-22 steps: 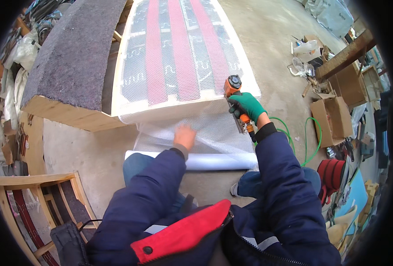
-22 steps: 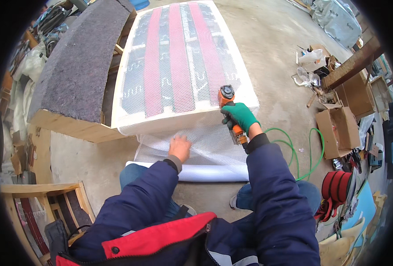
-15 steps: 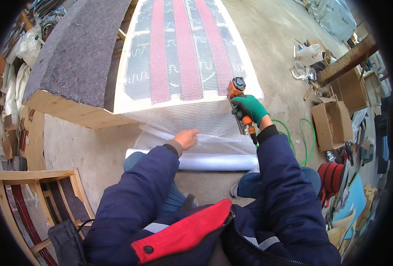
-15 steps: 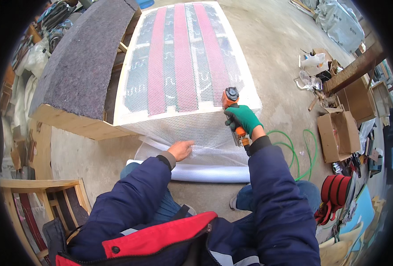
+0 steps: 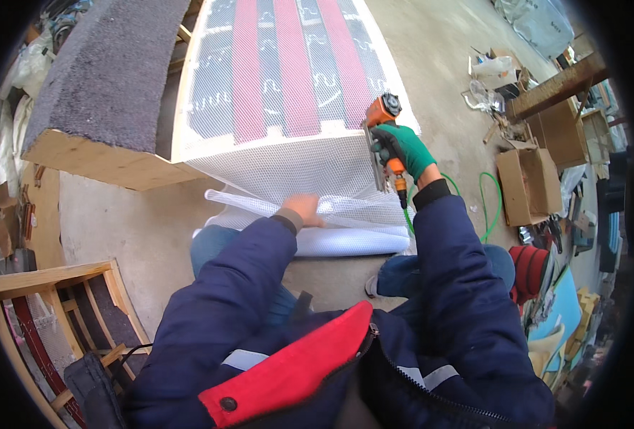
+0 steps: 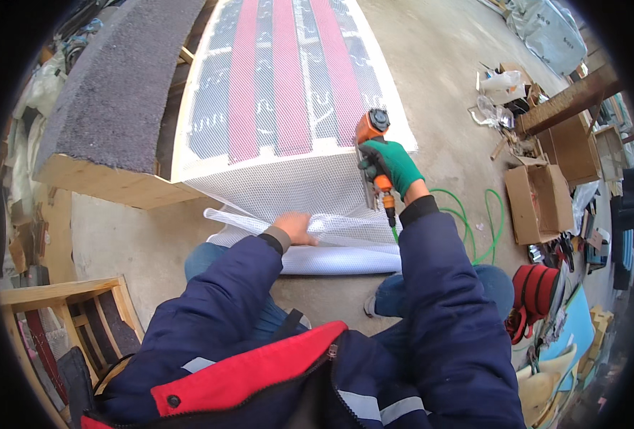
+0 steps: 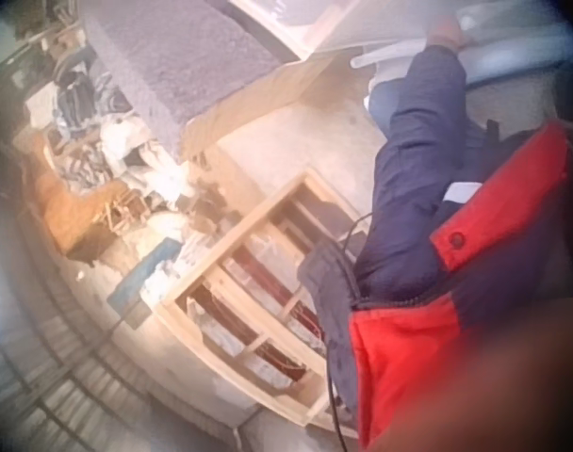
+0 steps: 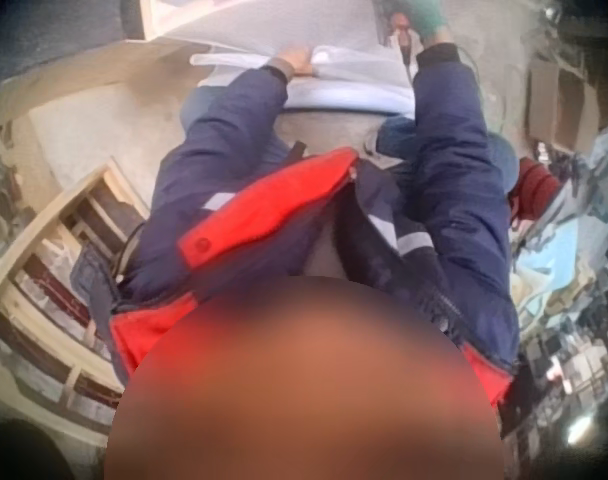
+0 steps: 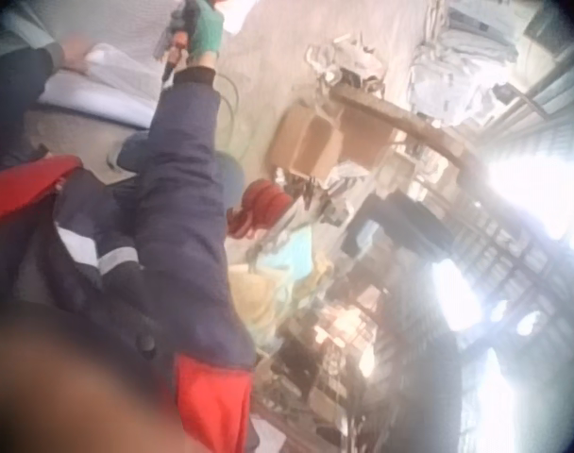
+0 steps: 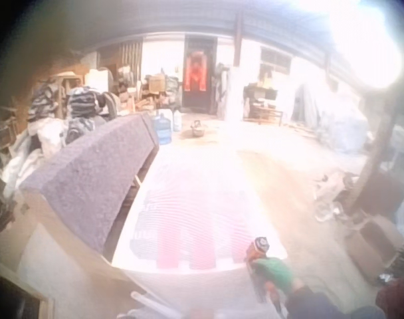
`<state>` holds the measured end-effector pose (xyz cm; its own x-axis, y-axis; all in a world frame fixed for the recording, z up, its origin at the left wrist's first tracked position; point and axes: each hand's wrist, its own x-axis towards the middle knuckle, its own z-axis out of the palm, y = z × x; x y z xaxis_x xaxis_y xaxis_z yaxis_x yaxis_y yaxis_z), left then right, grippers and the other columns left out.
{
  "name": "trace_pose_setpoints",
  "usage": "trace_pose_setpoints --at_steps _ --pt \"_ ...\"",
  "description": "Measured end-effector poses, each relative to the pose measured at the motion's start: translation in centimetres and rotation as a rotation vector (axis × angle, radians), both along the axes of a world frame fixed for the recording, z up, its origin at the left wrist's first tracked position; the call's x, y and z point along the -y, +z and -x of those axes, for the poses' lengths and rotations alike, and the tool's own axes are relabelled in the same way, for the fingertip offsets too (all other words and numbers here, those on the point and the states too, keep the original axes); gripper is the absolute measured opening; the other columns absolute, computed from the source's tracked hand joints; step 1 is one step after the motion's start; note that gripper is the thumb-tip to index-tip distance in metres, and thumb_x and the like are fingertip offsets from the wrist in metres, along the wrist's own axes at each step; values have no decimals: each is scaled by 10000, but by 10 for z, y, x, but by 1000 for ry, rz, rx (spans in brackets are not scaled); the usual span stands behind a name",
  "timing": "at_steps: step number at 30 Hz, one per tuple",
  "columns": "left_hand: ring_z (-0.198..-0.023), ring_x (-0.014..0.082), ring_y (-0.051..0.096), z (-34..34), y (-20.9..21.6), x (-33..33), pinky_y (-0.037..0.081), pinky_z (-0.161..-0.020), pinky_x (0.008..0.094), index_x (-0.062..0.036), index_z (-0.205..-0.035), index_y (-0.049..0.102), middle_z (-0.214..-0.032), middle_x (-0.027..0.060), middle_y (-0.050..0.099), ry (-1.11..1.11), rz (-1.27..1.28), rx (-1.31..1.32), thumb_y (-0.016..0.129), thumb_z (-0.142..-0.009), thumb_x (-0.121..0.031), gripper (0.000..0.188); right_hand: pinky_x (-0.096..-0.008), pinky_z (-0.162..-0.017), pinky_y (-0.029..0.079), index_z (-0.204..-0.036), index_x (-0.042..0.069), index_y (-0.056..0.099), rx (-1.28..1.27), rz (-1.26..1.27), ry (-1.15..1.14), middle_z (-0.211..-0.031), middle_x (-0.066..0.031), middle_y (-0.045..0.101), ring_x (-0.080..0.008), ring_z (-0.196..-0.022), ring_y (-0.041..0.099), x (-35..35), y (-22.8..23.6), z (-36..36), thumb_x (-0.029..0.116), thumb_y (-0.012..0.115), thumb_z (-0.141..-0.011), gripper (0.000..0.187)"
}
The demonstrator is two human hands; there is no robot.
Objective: The person uses a pneumatic staple gun to attach a white mesh sheet to a rectangular wooden frame. After securing the mesh, the person removes the staple gun, rolls up the excess mesh, and then sweeps foam debris from the floor with a broom.
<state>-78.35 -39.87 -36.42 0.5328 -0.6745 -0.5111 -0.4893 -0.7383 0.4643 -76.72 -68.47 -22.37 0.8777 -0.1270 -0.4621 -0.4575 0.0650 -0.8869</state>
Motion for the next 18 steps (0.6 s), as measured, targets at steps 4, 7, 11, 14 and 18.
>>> trace_pose_setpoints --at_steps 4,7,11,14,18 --pt "-1113 368 694 1 4 6 565 -950 480 -41 -1128 724 -1142 196 733 14 -79 46 793 -804 -290 414 -271 -507 526 -1045 4 676 52 11 8 -775 -81 721 -126 -525 622 -14 -7 -1 233 665 -970 242" --pt "-1093 372 702 2 9 5 567 -943 484 -49 -1100 730 -1135 193 737 7 -80 54 704 -845 -174 285 -279 -503 528 -1053 5 677 14 32 28 -765 -85 720 -128 -516 622 -35 -17 -3 243 673 -960 256" --pt "-1086 376 704 5 5 5 566 -947 482 -51 -1096 734 -1152 194 733 20 -98 59 674 -861 -136 258 -291 -497 530 -1046 1 676 -11 99 -5 -753 -89 716 -130 -502 615 -56 -21 -6 256 676 -945 274" --pt "-1091 378 700 7 -5 4 566 -949 480 -58 -1112 735 -1153 195 730 46 -53 86 666 -864 -125 266 -292 -484 523 -1034 -2 674 28 34 84 -753 -95 716 -130 -495 612 -76 -21 -12 253 675 -935 274" --pt "-1068 392 699 8 -13 0 566 -935 488 -57 -1101 727 -1108 195 733 73 12 91 664 -849 -114 266 -291 -476 518 -1030 2 671 26 53 77 -753 -99 717 -128 -485 603 -98 -18 -20 237 672 -936 253"
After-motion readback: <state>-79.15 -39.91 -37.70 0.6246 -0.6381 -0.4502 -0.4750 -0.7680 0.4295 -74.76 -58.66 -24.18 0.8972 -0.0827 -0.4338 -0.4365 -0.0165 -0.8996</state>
